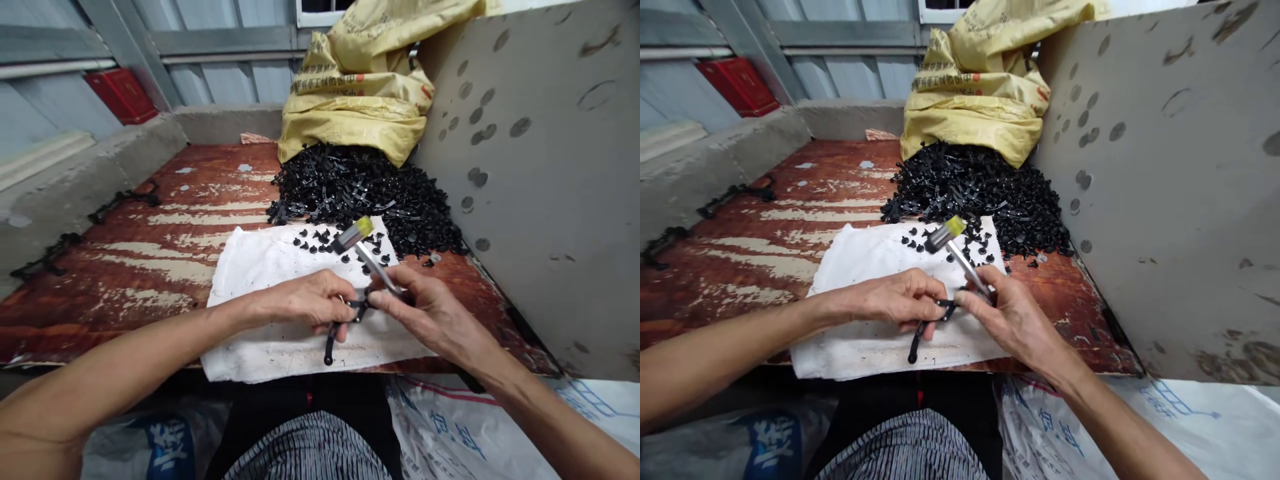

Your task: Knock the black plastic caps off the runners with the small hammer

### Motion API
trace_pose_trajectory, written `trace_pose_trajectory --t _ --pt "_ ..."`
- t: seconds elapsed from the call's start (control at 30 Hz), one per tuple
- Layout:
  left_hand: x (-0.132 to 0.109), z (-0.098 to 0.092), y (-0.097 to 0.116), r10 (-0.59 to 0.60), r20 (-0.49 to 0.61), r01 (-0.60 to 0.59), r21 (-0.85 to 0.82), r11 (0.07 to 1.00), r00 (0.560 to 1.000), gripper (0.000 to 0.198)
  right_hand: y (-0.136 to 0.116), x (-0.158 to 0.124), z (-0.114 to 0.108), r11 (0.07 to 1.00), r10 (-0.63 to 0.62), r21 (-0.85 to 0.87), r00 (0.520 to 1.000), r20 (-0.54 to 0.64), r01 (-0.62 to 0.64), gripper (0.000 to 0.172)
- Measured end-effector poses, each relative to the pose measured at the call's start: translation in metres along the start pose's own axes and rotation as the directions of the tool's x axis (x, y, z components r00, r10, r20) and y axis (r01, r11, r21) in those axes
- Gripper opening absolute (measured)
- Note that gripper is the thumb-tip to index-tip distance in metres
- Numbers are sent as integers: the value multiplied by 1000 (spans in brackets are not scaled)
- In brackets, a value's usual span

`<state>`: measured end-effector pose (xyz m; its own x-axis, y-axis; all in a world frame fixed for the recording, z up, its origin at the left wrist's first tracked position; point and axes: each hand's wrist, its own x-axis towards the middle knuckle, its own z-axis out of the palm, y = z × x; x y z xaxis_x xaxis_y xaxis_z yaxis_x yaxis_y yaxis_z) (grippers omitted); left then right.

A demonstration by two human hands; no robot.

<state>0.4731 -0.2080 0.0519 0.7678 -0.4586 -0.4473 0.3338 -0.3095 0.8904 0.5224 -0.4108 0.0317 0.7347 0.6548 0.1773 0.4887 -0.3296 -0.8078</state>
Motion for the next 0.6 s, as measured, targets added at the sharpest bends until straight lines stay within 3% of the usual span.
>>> trace_pose_trajectory --t 0.07,0.1,0.17,0.23,0.27,0.33,0.43,0.6 --pt "-5 0 -1 51 33 -56 150 987 998 14 -3 4 6 986 60 148 993 102 -75 23" --pt "-8 -2 -4 82 -15 -77 205 976 997 15 -4 4 9 969 99 215 987 124 -124 26" --pt "-15 -7 -12 139 -217 -89 223 971 966 23 -6 2 13 904 220 349 969 117 -247 31" --pt "-24 -11 -21 126 -427 -84 117 990 895 37 -6 -1 17 810 352 474 933 76 -345 36" --pt "-28 -11 -25 99 -473 -84 54 995 876 40 -6 -3 19 770 398 525 916 51 -364 39" --pt "-32 -9 -30 81 -452 -108 -35 994 888 39 -7 -5 25 731 440 581 898 -1 -358 43" --pt "-30 0 -28 124 -401 -163 -65 984 908 33 -10 -7 35 743 426 569 905 3 -352 44" --pt "-15 2 -12 -23 -433 -43 -143 989 901 20 -16 -13 40 762 400 515 911 103 -393 44"
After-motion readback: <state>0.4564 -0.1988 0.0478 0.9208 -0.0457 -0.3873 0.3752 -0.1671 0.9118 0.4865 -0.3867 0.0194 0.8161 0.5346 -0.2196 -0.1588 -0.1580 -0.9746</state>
